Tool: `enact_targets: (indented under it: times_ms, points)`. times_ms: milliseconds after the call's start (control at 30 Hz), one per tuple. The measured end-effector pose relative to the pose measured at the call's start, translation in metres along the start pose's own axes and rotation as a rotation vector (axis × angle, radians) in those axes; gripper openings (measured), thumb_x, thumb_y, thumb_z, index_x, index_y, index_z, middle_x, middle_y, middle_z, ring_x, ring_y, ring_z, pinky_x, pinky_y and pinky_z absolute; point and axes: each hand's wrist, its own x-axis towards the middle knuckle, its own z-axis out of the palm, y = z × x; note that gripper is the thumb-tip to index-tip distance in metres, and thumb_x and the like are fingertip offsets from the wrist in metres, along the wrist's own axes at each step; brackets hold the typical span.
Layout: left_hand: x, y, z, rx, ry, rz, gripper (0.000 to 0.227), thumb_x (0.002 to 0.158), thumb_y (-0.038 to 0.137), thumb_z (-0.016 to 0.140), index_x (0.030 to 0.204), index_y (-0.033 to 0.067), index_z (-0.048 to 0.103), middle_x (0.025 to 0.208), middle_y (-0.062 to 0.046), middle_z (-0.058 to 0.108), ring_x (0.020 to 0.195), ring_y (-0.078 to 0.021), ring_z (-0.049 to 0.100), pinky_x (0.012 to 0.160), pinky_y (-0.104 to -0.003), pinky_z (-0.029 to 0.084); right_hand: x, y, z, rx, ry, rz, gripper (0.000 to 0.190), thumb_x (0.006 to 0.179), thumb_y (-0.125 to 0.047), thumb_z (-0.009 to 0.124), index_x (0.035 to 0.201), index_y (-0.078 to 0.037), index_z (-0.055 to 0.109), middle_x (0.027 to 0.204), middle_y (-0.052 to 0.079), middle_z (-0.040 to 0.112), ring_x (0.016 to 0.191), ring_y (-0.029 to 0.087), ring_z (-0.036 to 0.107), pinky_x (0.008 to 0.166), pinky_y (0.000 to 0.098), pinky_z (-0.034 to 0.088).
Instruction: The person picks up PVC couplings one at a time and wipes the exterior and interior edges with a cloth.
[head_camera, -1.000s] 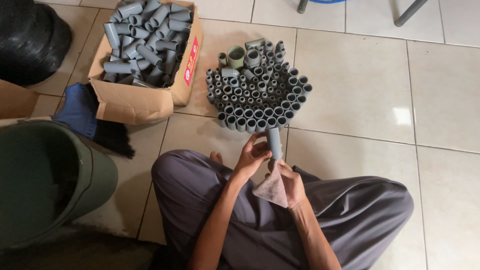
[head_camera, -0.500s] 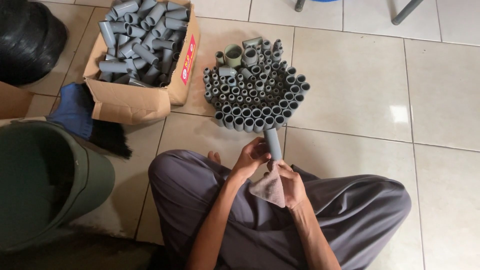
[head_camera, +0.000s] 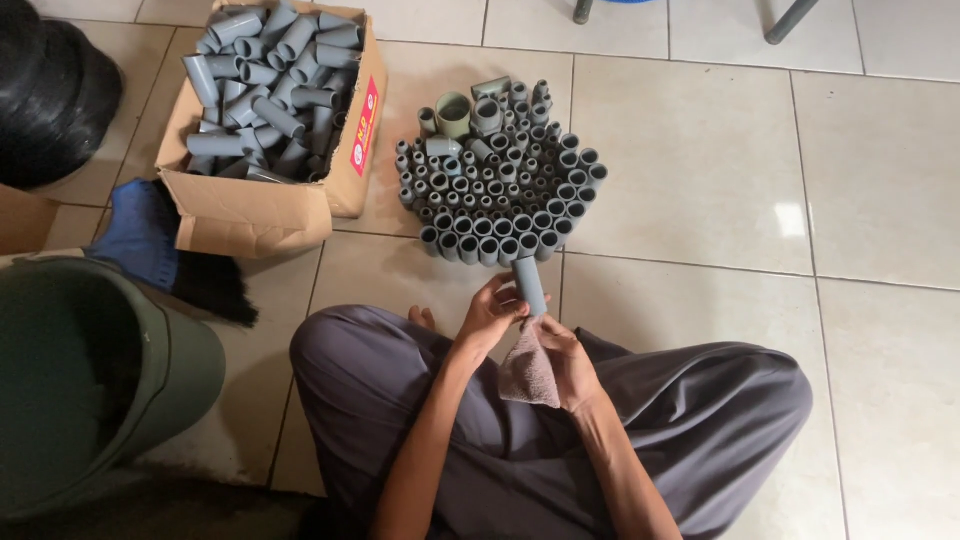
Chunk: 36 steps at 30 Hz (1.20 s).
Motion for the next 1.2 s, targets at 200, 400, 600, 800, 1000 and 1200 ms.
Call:
enact_targets:
  times_ms: [200,400,600,800,1000,1200]
  points:
    - [0.007,-0.026,-0.011,0.09,0.027,-0.004,0.042,0.094,0.016,0.077,0.13,0.0009,0.06,0.108,-0.015,0.072,0.093,-0.0172,0.07,0.085,-0.033,0.06,-0.013,-0.019,0.013,-0.31,0.12,-0.287,0.016,0.093,-0.008,0.066,0.101,-0.002,0.079,0.08,0.003,0.068,0.072,0.014,0.062,0.069,0.0292,0.047]
    - [0.014,-0.047,-0.023,0.208,0.073,-0.021,0.05,0.084,0.017,0.09,0.123,-0.0018,0.066,0.104,-0.02,0.073,0.095,-0.0223,0.072,0.087,-0.038,0.061,-0.02,-0.017,0.025,-0.544,0.086,-0.506,0.026,0.092,-0.006,0.068,0.067,-0.013,0.065,0.068,-0.005,0.055,0.07,0.007,0.047,0.063,0.0237,0.036]
    - [0.0,-0.01,0.003,-0.008,-0.017,0.035,0.051,0.094,0.008,0.076,0.139,-0.0001,0.055,0.102,-0.016,0.069,0.089,-0.0192,0.068,0.074,-0.028,0.06,-0.019,-0.021,0.029,0.071,-0.027,-0.053,0.022,0.091,-0.017,0.067,0.112,-0.012,0.07,0.087,0.003,0.066,0.077,0.019,0.064,0.067,0.0336,0.05]
    - [0.001,-0.019,-0.014,0.032,0.079,0.026,0.059,0.094,0.018,0.078,0.14,-0.0022,0.047,0.11,-0.02,0.068,0.102,-0.0243,0.066,0.095,-0.04,0.056,-0.056,-0.047,0.078,-0.517,0.35,-0.609,0.014,0.094,-0.014,0.076,0.086,-0.003,0.076,0.075,0.007,0.068,0.081,0.013,0.06,0.068,0.0308,0.051]
    - [0.0,-0.029,-0.009,0.025,0.009,0.031,0.052,0.092,0.015,0.081,0.132,0.0018,0.052,0.111,-0.025,0.069,0.105,-0.0306,0.07,0.094,-0.045,0.057,-0.034,-0.025,0.058,-0.553,0.534,-0.644,0.011,0.087,-0.014,0.084,0.084,-0.007,0.077,0.069,0.005,0.069,0.075,0.009,0.061,0.062,0.0305,0.052]
    - [-0.005,-0.024,-0.005,0.156,-0.052,0.054,0.041,0.093,0.016,0.079,0.122,0.0063,0.052,0.118,-0.029,0.067,0.111,-0.0345,0.067,0.097,-0.048,0.055,-0.011,0.001,0.033,-0.258,0.574,-0.498,0.013,0.084,-0.014,0.087,0.084,-0.005,0.077,0.068,0.008,0.068,0.062,0.012,0.063,0.051,0.03,0.053]
